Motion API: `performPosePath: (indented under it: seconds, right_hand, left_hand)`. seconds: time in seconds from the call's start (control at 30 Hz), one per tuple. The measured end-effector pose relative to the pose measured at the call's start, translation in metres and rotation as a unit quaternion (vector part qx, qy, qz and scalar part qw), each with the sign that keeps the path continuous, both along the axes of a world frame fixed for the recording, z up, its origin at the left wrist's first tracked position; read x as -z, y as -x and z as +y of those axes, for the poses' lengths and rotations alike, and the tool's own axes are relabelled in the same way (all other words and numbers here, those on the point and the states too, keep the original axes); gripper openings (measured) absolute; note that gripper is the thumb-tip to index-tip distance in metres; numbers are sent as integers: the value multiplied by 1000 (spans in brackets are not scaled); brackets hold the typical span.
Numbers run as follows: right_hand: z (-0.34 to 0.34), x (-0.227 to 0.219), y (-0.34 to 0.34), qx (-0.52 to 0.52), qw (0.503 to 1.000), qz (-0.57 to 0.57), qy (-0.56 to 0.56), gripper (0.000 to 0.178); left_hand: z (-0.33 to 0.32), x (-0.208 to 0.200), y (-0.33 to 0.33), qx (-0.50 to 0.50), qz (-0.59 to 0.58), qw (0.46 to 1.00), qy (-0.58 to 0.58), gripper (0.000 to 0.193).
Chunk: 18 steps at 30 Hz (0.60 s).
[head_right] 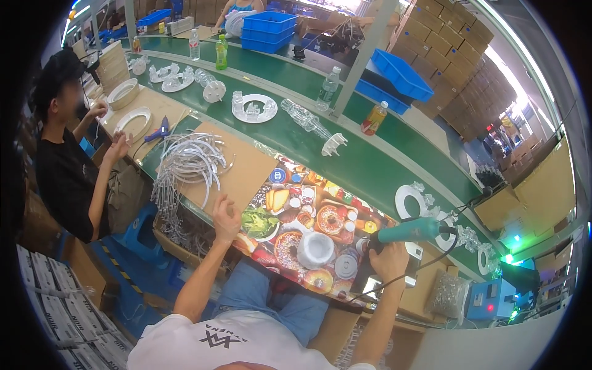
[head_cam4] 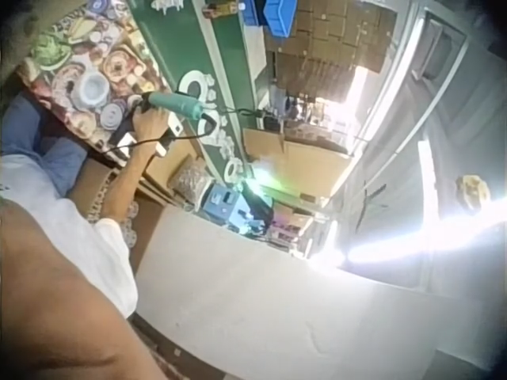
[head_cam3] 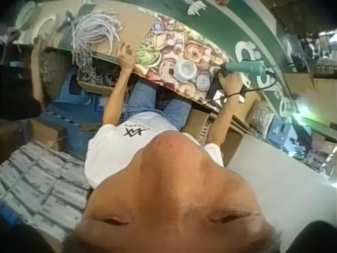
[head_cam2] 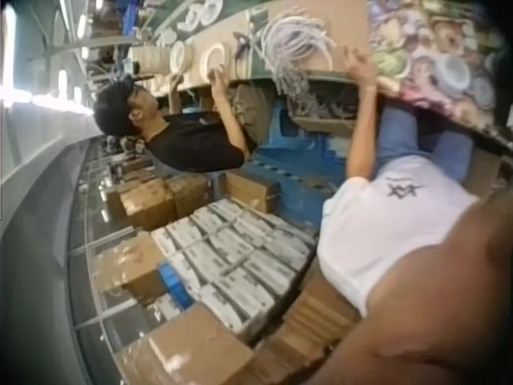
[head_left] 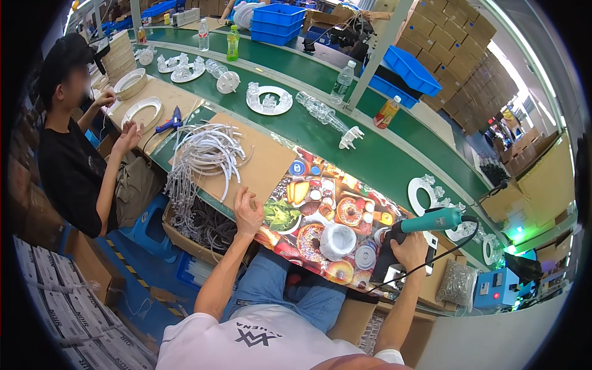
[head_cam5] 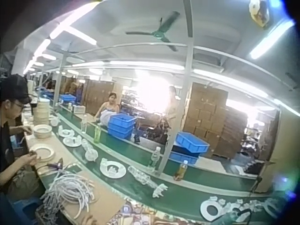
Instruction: Assembling plastic electronic components using an electric screwdriver on a factory production line.
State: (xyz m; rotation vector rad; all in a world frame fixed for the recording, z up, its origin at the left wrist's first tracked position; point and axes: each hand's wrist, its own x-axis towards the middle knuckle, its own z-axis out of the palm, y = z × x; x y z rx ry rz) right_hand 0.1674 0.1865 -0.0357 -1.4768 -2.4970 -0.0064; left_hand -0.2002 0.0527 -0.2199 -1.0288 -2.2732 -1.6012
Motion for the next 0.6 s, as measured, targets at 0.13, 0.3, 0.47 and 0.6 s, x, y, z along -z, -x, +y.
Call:
performPosePath:
  seconds: [0.13,0.3,0.47,0.6]
  right_hand:
    - [-1,-1,2,9,1000,-3,9,76]
    - [4,7,-2,5,1000,1,-19,83]
    - [3,5,-1,-2,1000,2,-23,82]
    - [1,-1,2,13,1000,-12,4,83]
  left_hand:
    - [0,-1,0,2,-7,1000,-2,17]
    - [0,-1,0,4,-4,1000,-2,17]
    - [0,-3,0,6,-1,1000,-6,17]
    - [0,-2,0,3,2,1000,-6,17]
